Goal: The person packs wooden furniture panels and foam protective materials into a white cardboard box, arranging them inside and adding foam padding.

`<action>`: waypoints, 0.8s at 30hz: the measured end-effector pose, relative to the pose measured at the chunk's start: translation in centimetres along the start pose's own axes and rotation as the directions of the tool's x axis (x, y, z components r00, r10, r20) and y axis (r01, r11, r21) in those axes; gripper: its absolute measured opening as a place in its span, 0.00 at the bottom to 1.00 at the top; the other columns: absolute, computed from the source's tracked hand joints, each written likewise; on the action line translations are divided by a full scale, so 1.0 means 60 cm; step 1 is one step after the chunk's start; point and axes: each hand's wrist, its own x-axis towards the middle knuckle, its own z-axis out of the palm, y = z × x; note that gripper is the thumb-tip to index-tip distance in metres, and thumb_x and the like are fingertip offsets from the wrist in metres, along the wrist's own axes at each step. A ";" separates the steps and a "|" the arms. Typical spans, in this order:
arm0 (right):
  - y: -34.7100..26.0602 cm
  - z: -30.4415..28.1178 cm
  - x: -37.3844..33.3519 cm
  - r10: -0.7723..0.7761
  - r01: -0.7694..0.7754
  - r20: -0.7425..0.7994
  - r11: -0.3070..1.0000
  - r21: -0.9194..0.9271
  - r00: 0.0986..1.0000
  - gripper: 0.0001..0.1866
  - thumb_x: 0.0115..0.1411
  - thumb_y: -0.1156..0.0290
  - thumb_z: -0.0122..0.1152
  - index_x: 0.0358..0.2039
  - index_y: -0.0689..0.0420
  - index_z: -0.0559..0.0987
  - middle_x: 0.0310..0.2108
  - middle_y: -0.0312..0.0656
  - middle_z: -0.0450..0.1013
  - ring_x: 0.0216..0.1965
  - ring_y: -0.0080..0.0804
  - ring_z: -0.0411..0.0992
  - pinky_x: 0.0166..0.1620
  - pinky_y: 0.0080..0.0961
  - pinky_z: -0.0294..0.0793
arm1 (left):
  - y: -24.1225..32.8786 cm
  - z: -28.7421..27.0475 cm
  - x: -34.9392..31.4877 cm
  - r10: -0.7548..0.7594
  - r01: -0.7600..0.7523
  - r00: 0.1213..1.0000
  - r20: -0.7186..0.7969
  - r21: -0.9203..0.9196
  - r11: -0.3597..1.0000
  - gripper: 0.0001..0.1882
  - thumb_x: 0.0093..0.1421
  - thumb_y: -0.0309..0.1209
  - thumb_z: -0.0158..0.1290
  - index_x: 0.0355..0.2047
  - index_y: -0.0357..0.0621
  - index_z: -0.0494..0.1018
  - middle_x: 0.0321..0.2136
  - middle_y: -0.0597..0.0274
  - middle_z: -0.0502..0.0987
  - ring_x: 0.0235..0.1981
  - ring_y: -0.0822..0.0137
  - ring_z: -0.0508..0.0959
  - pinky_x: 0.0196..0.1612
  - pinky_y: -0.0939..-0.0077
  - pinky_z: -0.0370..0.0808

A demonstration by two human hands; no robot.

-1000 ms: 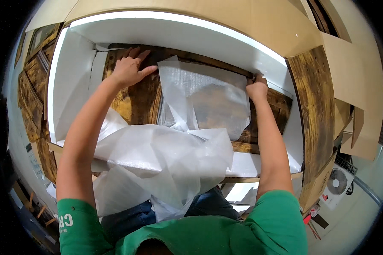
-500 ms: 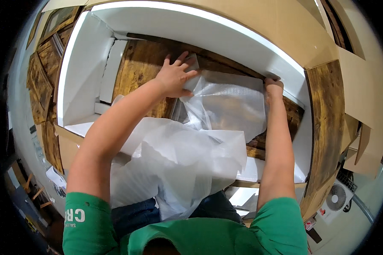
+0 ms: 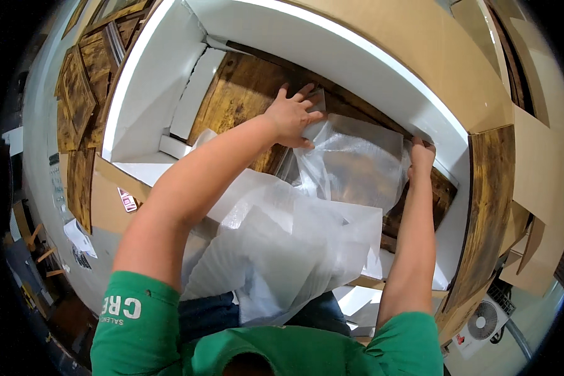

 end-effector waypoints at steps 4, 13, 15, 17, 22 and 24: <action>-0.038 -0.017 -0.047 -0.034 0.037 0.084 0.999 -0.030 0.996 0.19 0.53 0.67 0.57 0.42 0.65 0.70 0.36 0.43 0.70 0.36 0.31 0.66 0.42 0.26 0.66 | 0.004 0.009 0.002 -0.025 0.023 0.999 -0.041 -0.047 0.999 0.36 0.49 0.57 0.54 0.56 0.58 0.64 0.59 0.56 0.61 0.66 0.54 0.47 0.58 0.37 0.49; -0.132 -0.099 -0.129 -0.302 0.295 0.223 0.953 0.064 0.927 0.17 0.56 0.65 0.57 0.42 0.62 0.69 0.32 0.37 0.67 0.34 0.23 0.65 0.42 0.21 0.66 | -0.010 -0.016 0.090 0.084 -0.011 0.616 -0.783 0.098 0.995 0.17 0.48 0.29 0.54 0.40 0.51 0.73 0.34 0.59 0.73 0.38 0.55 0.73 0.43 0.60 0.67; -0.146 -0.108 -0.142 -0.447 0.455 0.310 0.889 0.047 0.839 0.18 0.58 0.66 0.56 0.45 0.63 0.68 0.34 0.38 0.69 0.37 0.23 0.67 0.44 0.20 0.66 | 0.010 -0.034 0.094 -0.018 0.097 0.749 -0.663 0.082 0.992 0.12 0.48 0.26 0.52 0.36 0.50 0.74 0.32 0.58 0.73 0.38 0.57 0.73 0.43 0.62 0.67; -0.159 -0.077 -0.162 -0.502 0.532 0.452 0.844 0.070 0.737 0.20 0.58 0.65 0.55 0.47 0.64 0.68 0.37 0.39 0.71 0.38 0.23 0.68 0.44 0.19 0.66 | 0.014 -0.036 0.096 -0.055 0.142 0.759 -0.648 0.082 0.986 0.10 0.49 0.26 0.51 0.34 0.50 0.74 0.32 0.57 0.72 0.38 0.58 0.73 0.43 0.64 0.67; -0.095 -0.040 -0.105 -0.187 0.230 0.263 0.963 -0.142 0.946 0.14 0.59 0.69 0.49 0.41 0.63 0.75 0.38 0.43 0.74 0.39 0.29 0.70 0.44 0.23 0.67 | -0.001 -0.011 0.083 -0.017 0.199 0.781 -0.624 0.222 0.955 0.13 0.54 0.33 0.48 0.41 0.52 0.73 0.43 0.59 0.69 0.47 0.59 0.70 0.49 0.55 0.64; -0.051 -0.053 -0.064 -0.067 0.103 0.180 0.975 -0.197 0.981 0.15 0.58 0.69 0.48 0.41 0.63 0.76 0.40 0.45 0.74 0.41 0.34 0.71 0.44 0.27 0.68 | -0.020 0.008 0.067 -0.100 0.217 0.790 -0.605 0.124 0.968 0.16 0.54 0.34 0.49 0.45 0.54 0.72 0.45 0.58 0.69 0.50 0.57 0.69 0.52 0.54 0.62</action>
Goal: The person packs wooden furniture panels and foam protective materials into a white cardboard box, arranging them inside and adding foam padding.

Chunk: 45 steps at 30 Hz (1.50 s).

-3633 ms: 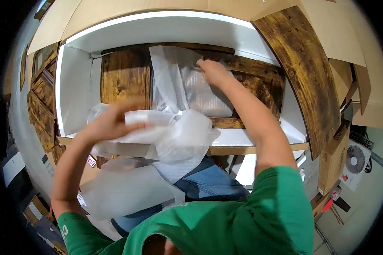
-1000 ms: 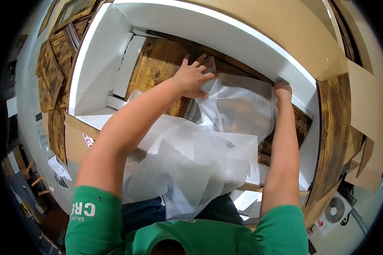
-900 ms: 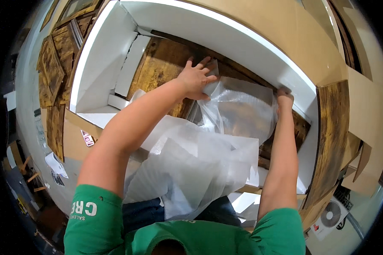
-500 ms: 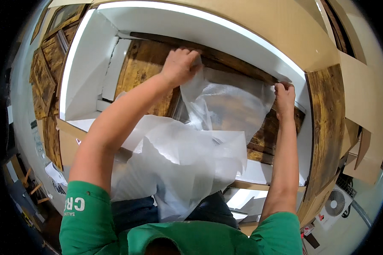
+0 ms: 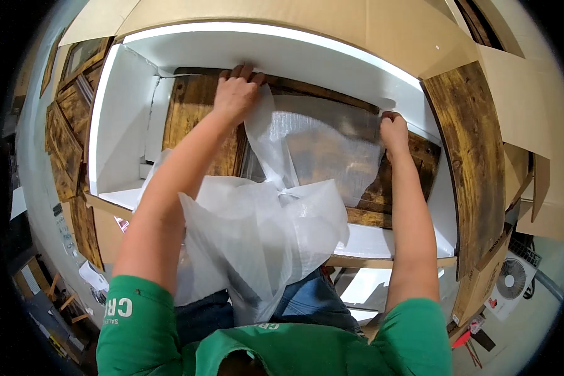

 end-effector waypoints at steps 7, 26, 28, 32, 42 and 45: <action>0.066 0.007 0.105 0.040 -0.038 0.004 0.954 -0.299 0.999 0.19 0.55 0.67 0.49 0.43 0.66 0.74 0.44 0.59 0.72 0.45 0.57 0.69 0.46 0.38 0.68 | 0.008 0.001 -0.011 0.028 -0.011 0.958 0.284 -0.064 0.998 0.24 0.52 0.39 0.53 0.51 0.53 0.68 0.47 0.54 0.71 0.48 0.51 0.71 0.47 0.53 0.68; -0.067 -0.022 -0.049 -0.118 0.113 0.028 0.983 0.143 0.993 0.16 0.54 0.67 0.49 0.39 0.65 0.69 0.36 0.43 0.68 0.38 0.32 0.64 0.45 0.25 0.64 | 0.131 -0.015 0.100 0.245 -0.232 0.940 0.236 -0.084 0.969 0.14 0.54 0.30 0.47 0.42 0.46 0.71 0.35 0.59 0.74 0.37 0.58 0.75 0.37 0.64 0.73; -0.079 -0.029 -0.054 -0.095 0.082 0.085 0.986 0.144 0.992 0.15 0.54 0.66 0.49 0.38 0.64 0.68 0.35 0.41 0.67 0.37 0.29 0.62 0.45 0.24 0.62 | 0.137 -0.005 0.092 0.235 -0.235 0.970 0.060 0.003 0.972 0.15 0.53 0.31 0.47 0.43 0.48 0.71 0.35 0.59 0.74 0.36 0.59 0.75 0.34 0.65 0.72; -0.057 -0.048 -0.033 -0.136 0.117 0.087 0.974 0.194 0.987 0.14 0.55 0.66 0.48 0.38 0.62 0.69 0.35 0.39 0.66 0.36 0.26 0.61 0.43 0.22 0.62 | 0.174 -0.009 0.092 0.348 -0.347 0.937 0.007 -0.038 0.937 0.19 0.51 0.33 0.50 0.46 0.51 0.70 0.40 0.62 0.71 0.38 0.62 0.74 0.35 0.69 0.70; -0.113 -0.091 -0.062 -0.262 0.202 0.193 0.938 0.281 0.946 0.13 0.54 0.67 0.46 0.38 0.61 0.69 0.33 0.37 0.65 0.38 0.25 0.61 0.44 0.23 0.61 | 0.296 -0.042 0.173 0.878 -0.752 0.452 -0.155 0.463 0.469 0.11 0.47 0.36 0.52 0.29 0.47 0.77 0.42 0.68 0.67 0.45 0.67 0.64 0.49 0.70 0.59; -0.121 -0.105 -0.063 -0.259 0.208 0.229 0.952 0.223 0.939 0.13 0.54 0.66 0.46 0.37 0.59 0.70 0.34 0.37 0.65 0.38 0.26 0.60 0.44 0.23 0.61 | 0.333 -0.028 0.165 0.953 -0.939 0.286 -0.101 0.168 0.300 0.09 0.47 0.36 0.51 0.27 0.51 0.77 0.37 0.70 0.69 0.43 0.67 0.65 0.50 0.69 0.58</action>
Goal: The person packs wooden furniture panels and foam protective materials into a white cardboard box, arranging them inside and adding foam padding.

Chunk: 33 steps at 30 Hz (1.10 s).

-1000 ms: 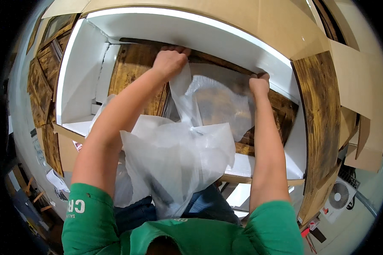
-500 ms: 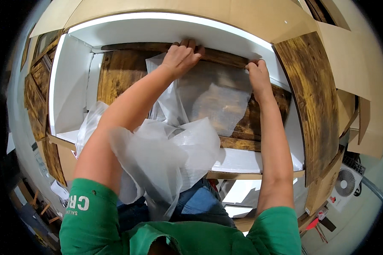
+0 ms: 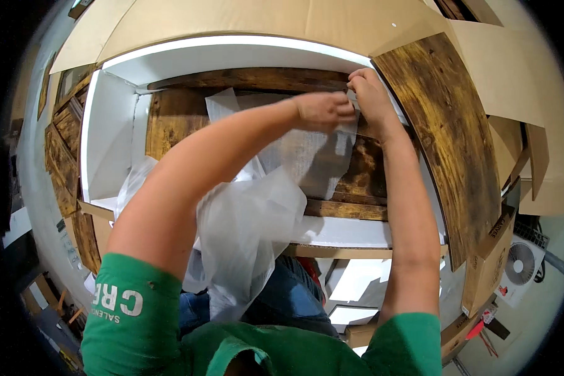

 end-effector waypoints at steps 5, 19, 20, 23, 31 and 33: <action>-0.040 -0.002 -0.012 0.022 -0.021 0.003 0.998 -0.065 1.000 0.15 0.54 0.64 0.46 0.40 0.58 0.70 0.36 0.38 0.65 0.40 0.28 0.61 0.47 0.25 0.60 | 0.025 0.065 0.034 -0.163 -0.010 0.902 0.401 0.397 0.918 0.13 0.55 0.38 0.45 0.36 0.50 0.76 0.48 0.66 0.68 0.51 0.65 0.63 0.56 0.64 0.52; 0.070 0.019 -0.020 -0.054 0.107 -0.099 0.730 0.675 0.994 0.13 0.61 0.71 0.50 0.46 0.59 0.71 0.50 0.39 0.68 0.50 0.29 0.66 0.54 0.29 0.64 | -0.043 0.064 0.047 -0.546 0.278 0.826 -0.142 -0.740 0.613 0.08 0.54 0.35 0.46 0.31 0.54 0.74 0.31 0.66 0.74 0.42 0.72 0.70 0.55 0.67 0.56; 0.093 0.036 -0.021 0.073 -0.032 -0.029 0.713 0.701 0.997 0.13 0.62 0.69 0.51 0.47 0.56 0.71 0.50 0.36 0.68 0.51 0.29 0.65 0.54 0.29 0.64 | -0.052 0.023 0.037 -0.505 0.264 0.844 -0.178 -0.683 0.681 0.05 0.50 0.35 0.48 0.25 0.53 0.73 0.25 0.67 0.73 0.37 0.73 0.71 0.53 0.68 0.59; 0.141 0.051 0.019 -0.134 -0.162 0.249 0.464 0.871 0.959 0.22 0.61 0.67 0.53 0.56 0.49 0.66 0.54 0.30 0.65 0.55 0.25 0.63 0.56 0.23 0.65 | -0.060 -0.141 -0.004 -0.254 0.287 0.936 -0.243 0.113 0.951 0.06 0.41 0.35 0.52 0.11 0.51 0.71 0.17 0.71 0.71 0.35 0.70 0.72 0.53 0.66 0.61; 0.032 0.146 -0.001 0.012 -0.061 0.062 0.437 0.898 0.998 0.10 0.58 0.73 0.59 0.40 0.61 0.76 0.42 0.42 0.73 0.48 0.35 0.69 0.59 0.37 0.61 | 0.126 -0.315 -0.236 -0.895 0.771 0.422 0.144 -0.576 0.271 0.06 0.44 0.25 0.56 0.25 0.46 0.76 0.32 0.59 0.76 0.47 0.57 0.71 0.56 0.60 0.61; -0.017 0.149 0.001 -0.142 -0.027 0.083 0.356 0.934 0.986 0.09 0.58 0.74 0.57 0.40 0.58 0.76 0.42 0.44 0.73 0.49 0.38 0.69 0.61 0.40 0.60 | 0.159 -0.350 -0.292 -0.921 0.687 0.195 0.337 -0.717 -0.117 0.05 0.48 0.25 0.56 0.28 0.44 0.77 0.32 0.59 0.77 0.42 0.62 0.75 0.49 0.67 0.68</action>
